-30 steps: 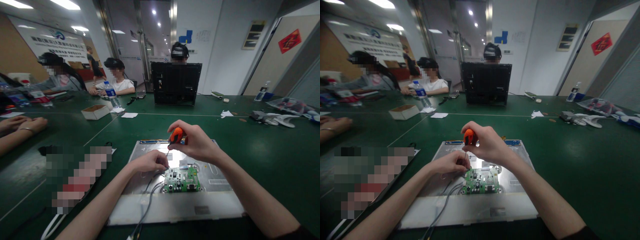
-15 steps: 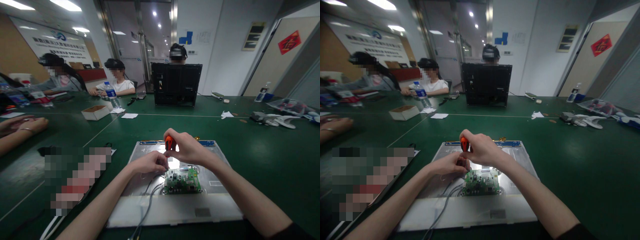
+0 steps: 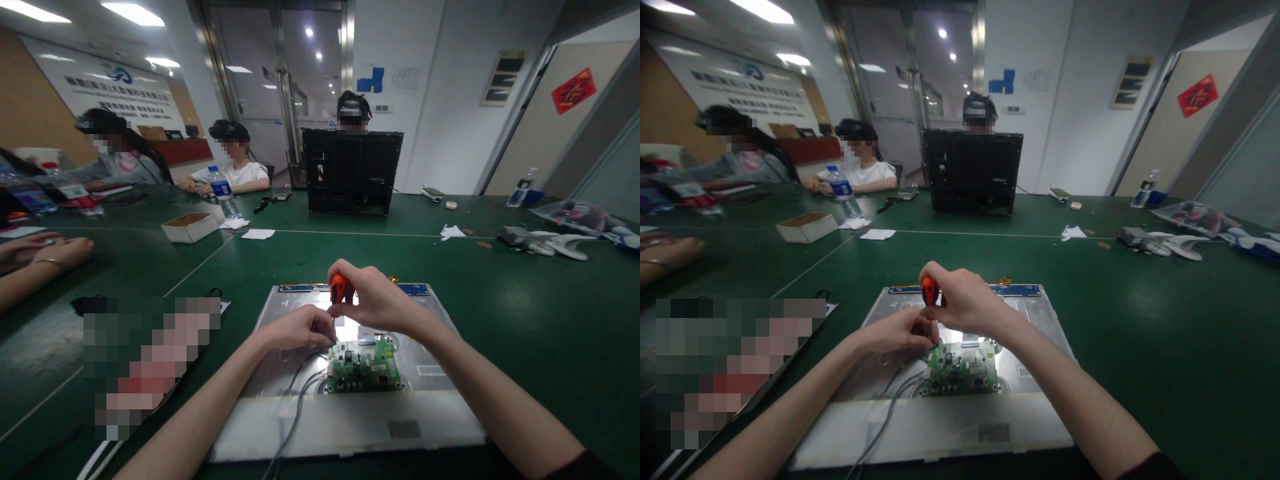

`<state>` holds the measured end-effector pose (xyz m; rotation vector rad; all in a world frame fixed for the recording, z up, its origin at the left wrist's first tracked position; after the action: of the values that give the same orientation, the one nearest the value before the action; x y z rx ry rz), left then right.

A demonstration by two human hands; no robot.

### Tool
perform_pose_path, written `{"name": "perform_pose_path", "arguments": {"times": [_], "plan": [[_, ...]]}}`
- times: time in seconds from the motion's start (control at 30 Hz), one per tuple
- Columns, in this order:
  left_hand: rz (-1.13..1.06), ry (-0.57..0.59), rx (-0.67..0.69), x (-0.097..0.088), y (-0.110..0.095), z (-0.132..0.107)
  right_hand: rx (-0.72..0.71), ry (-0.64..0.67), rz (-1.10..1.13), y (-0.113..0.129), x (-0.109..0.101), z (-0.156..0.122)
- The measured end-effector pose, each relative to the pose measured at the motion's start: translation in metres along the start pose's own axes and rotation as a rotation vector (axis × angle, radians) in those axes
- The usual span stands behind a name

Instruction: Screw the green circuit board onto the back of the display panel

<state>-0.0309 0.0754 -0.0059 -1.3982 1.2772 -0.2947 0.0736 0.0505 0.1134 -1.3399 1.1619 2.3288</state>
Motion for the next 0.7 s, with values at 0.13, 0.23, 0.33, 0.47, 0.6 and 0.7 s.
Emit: {"name": "perform_pose_path", "arguments": {"times": [0.13, 0.23, 0.33, 0.47, 0.6, 0.7], "plan": [[0.014, 0.008, 0.005, 0.001, -0.002, -0.001, -0.001, 0.018, 0.001, 0.000, 0.002, 0.000], [0.018, 0.018, 0.019, 0.001, -0.004, 0.000, 0.021, 0.031, -0.009, -0.001, 0.004, 0.001], [0.017, 0.013, 0.018, 0.000, -0.003, 0.000, 0.048, 0.045, -0.046, -0.003, 0.006, 0.002], [-0.003, -0.007, 0.017, 0.000, -0.002, 0.000, 0.030, 0.017, -0.174, -0.001, 0.010, 0.003], [-0.001, -0.033, 0.011, -0.001, -0.003, 0.000, -0.004, 0.007, -0.282, 0.002, 0.013, 0.002], [0.003, -0.019, 0.026, -0.001, -0.005, 0.000, -0.024, 0.015, -0.265, 0.006, 0.009, -0.001]]}}
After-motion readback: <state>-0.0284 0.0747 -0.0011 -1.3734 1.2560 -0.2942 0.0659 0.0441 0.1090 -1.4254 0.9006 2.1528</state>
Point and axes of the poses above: each hand's wrist, its own z-axis towards the middle knuckle, its own x-axis out of the palm, y = z × x, the point moved 7 cm from there along z, towards the middle knuckle, and after that the axes turned 5 degrees about y, right-handed, at the moved point
